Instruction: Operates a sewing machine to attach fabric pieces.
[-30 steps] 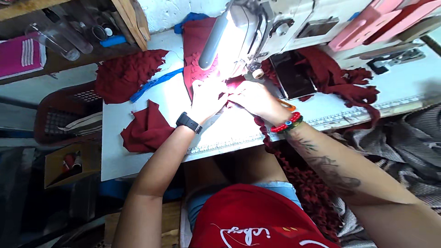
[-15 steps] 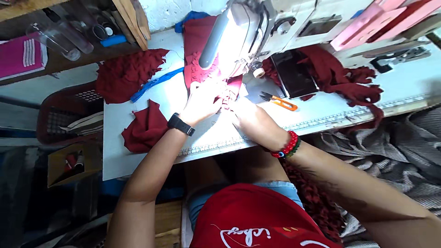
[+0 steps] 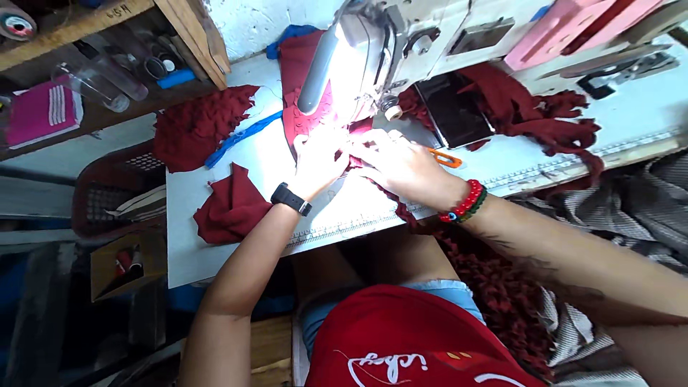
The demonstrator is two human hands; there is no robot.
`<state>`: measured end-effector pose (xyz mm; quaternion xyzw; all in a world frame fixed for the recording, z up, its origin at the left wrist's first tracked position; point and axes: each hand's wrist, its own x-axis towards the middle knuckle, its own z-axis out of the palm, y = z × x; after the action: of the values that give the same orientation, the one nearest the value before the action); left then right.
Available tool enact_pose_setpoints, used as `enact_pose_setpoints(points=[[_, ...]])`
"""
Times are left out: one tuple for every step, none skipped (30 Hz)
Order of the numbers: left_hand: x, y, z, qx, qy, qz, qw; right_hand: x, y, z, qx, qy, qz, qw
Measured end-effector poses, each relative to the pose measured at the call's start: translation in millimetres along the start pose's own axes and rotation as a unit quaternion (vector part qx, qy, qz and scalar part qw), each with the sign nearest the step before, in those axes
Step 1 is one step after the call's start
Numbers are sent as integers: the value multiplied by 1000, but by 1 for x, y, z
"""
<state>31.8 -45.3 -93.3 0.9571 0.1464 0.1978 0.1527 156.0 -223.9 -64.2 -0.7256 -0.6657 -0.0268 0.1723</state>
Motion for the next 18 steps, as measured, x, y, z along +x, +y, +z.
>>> enact_pose_setpoints(points=[[-1,-2,1,-4,2,6,1000,0,3,1,-11,6,-25,1000],[-1,-3,1,-7,2,13,1000,3,8,4,-32,5,-46,998],[-1,-4,1,-9,0,20,1000,6,11,5,-52,2,-69,996],[-1,-4,0,-8,0,26,1000,8,13,5,-70,1,-87,994],[-1,-4,0,-3,2,32,999,10,15,5,-79,-1,-99,992],[-1,-4,0,1,6,37,999,12,17,6,-82,-3,-101,991],[-1,-4,0,-1,10,43,999,14,19,7,-81,-7,-100,992],[-2,-4,0,-7,13,50,999,15,21,8,-77,-15,-95,992],[-3,-5,1,-14,21,63,998,16,23,8,-71,-19,-89,993],[-3,-6,2,-12,25,78,997,17,25,7,-61,-30,-83,994],[-3,-6,1,-3,24,91,996,18,27,6,-47,-35,-79,995],[-2,-7,0,6,19,100,995,19,30,6,-35,-36,-76,996],[-2,-8,0,17,15,103,994,19,32,7,-28,-43,-69,996],[-2,-7,-1,23,10,98,995,19,34,8,-18,-42,-64,997],[-2,-6,-2,23,4,89,996,18,35,8,-13,-35,-64,997],[-1,-5,-3,20,1,81,997,17,36,8,-10,-33,-63,997],[-1,-3,-3,20,3,75,997,17,36,8,-9,-28,-65,997],[0,-1,-4,22,3,69,997,16,34,7,-7,-24,-65,998]])
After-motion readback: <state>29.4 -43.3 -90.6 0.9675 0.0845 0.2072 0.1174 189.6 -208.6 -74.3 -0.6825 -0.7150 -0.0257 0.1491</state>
